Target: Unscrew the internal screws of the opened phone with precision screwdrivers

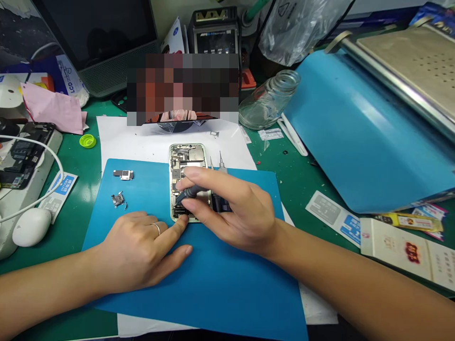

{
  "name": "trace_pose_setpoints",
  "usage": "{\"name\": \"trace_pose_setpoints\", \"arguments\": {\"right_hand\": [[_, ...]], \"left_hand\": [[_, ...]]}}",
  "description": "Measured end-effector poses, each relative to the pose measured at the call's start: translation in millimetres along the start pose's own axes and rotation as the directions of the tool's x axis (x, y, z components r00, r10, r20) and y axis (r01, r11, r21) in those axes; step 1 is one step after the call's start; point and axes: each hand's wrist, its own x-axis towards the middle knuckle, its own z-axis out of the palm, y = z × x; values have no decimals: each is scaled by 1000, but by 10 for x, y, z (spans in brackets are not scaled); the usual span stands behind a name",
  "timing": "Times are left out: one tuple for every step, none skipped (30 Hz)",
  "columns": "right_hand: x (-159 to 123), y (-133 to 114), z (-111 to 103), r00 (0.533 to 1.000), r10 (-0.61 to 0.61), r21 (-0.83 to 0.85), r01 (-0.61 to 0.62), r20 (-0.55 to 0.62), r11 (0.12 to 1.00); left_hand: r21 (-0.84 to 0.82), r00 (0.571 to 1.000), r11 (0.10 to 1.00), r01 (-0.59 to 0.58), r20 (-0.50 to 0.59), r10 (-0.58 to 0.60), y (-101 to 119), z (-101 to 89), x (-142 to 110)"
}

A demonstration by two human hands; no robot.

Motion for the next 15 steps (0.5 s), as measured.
{"name": "trace_pose_setpoints", "arguments": {"right_hand": [[1,6,1,1000,-2,5,2,5,1000],[2,11,2,1000,-5,9,5,11,1000],[4,15,2,1000,-11,10,10,16,1000],[5,18,2,1000,-16,10,15,18,1000],[6,20,2,1000,-21,9,21,19,1000],[7,21,1,1000,-25,10,25,19,1000],[6,21,-1,999,-29,11,29,18,1000],[4,21,-2,999,-29,13,29,17,999],[3,21,-4,999,-30,14,30,18,999],[2,20,-7,999,-31,12,31,21,999],[3,19,-10,999,-33,9,33,23,999],[5,18,-13,999,-36,6,36,26,999],[9,16,-17,999,-37,5,37,34,999],[15,13,-21,998,-36,6,36,42,999],[22,10,-26,998,-34,6,34,53,999]], "left_hand": [[1,1000,1000,0,-2,0,1,1,1],[3,1000,1000,0,-6,0,2,3,2],[3,1000,1000,-1,-6,1,1,4,2],[1,1000,1000,-2,-6,2,0,6,1],[0,1000,1000,-2,-6,2,-1,7,0],[-2,1000,1000,-2,-5,2,-3,8,-1],[-5,1000,1000,-2,-4,2,-3,8,-3],[-7,1000,1000,-2,-2,2,-4,8,-4],[-6,1000,1000,0,-1,0,-4,7,-6],[-4,1000,1000,0,-1,0,-5,6,-7],[-4,1000,1000,-2,1,2,-5,4,-8],[-4,1000,1000,-3,2,3,-5,3,-9],[-4,1000,1000,-4,2,4,-5,2,-10],[-3,1000,1000,-6,0,6,-4,1,-10],[-2,1000,1000,-8,-2,8,-4,0,-10]]}}
